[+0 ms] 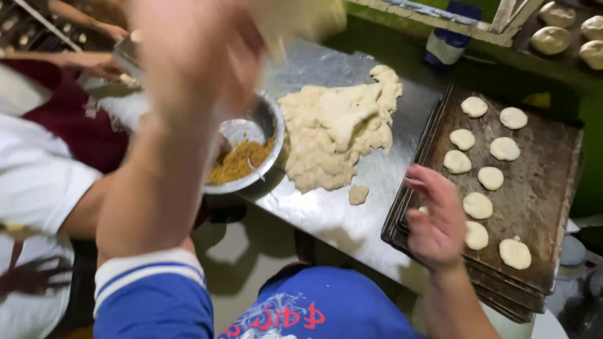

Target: Shaping dough and adding filling to create pastries on a production table

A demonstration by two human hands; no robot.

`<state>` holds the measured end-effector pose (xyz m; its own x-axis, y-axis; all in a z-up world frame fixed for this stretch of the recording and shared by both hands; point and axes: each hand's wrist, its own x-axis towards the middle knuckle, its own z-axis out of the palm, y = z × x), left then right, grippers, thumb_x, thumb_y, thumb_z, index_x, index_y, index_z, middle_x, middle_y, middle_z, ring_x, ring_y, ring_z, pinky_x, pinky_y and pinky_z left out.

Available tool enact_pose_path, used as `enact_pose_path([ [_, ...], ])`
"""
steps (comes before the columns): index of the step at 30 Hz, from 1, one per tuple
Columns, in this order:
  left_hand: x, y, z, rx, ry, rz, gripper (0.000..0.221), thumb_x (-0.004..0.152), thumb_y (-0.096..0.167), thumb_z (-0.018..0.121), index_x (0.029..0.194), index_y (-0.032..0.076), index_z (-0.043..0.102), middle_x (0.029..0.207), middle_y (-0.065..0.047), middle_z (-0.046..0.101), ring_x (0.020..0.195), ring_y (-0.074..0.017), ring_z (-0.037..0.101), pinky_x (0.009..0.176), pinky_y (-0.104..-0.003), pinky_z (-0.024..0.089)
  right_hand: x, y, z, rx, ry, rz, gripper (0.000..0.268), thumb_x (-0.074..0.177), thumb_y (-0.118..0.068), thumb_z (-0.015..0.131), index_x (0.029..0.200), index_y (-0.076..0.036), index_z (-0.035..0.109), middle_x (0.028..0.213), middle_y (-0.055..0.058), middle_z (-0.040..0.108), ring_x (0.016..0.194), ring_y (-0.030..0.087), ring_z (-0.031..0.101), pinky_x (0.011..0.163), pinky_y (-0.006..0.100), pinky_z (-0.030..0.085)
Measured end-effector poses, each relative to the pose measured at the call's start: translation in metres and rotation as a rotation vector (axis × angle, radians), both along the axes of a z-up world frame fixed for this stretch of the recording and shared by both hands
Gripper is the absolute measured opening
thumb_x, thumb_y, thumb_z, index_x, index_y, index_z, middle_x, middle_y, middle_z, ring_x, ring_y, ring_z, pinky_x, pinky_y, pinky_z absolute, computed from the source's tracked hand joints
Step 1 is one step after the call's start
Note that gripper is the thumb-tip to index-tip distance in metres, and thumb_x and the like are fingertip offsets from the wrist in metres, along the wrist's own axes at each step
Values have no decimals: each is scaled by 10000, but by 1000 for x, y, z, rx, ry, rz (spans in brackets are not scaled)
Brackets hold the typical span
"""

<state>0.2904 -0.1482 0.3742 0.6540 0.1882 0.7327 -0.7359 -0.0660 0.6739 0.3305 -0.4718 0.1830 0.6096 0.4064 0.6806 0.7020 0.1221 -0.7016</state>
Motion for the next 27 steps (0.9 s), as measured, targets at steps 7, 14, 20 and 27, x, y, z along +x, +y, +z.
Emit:
enact_pose_path([
  [7,-71,-118,-191,-438,699,-56,447,756,12,894,1128,-37,651,780,-70,657,590,-138,706,482,-208,582,-41,57,-8,-43,181,293,651,1000,-383,585,1452,79,513,1348,247,628,1218,259,614,992,482,531],
  [14,-129,-95,-255,-473,836,289,319,767,230,944,889,46,715,675,-42,685,593,-67,669,497,-175,494,-63,90,-53,-80,403,370,121,872,102,736,986,69,714,785,124,706,606,170,693,594,317,591],
  [20,-150,-56,-267,-215,444,722,338,923,402,768,837,108,625,463,-20,556,431,-128,558,462,-219,449,-97,148,-31,-235,81,338,181,871,-85,811,1048,-53,789,1105,164,692,791,244,651,744,387,556],
  [27,-192,22,-259,-108,545,378,680,975,659,314,1270,68,475,1072,-182,503,1007,-355,524,908,-446,410,-94,187,-57,-281,911,311,111,885,19,725,988,-12,696,835,89,688,669,148,612,657,302,520],
])
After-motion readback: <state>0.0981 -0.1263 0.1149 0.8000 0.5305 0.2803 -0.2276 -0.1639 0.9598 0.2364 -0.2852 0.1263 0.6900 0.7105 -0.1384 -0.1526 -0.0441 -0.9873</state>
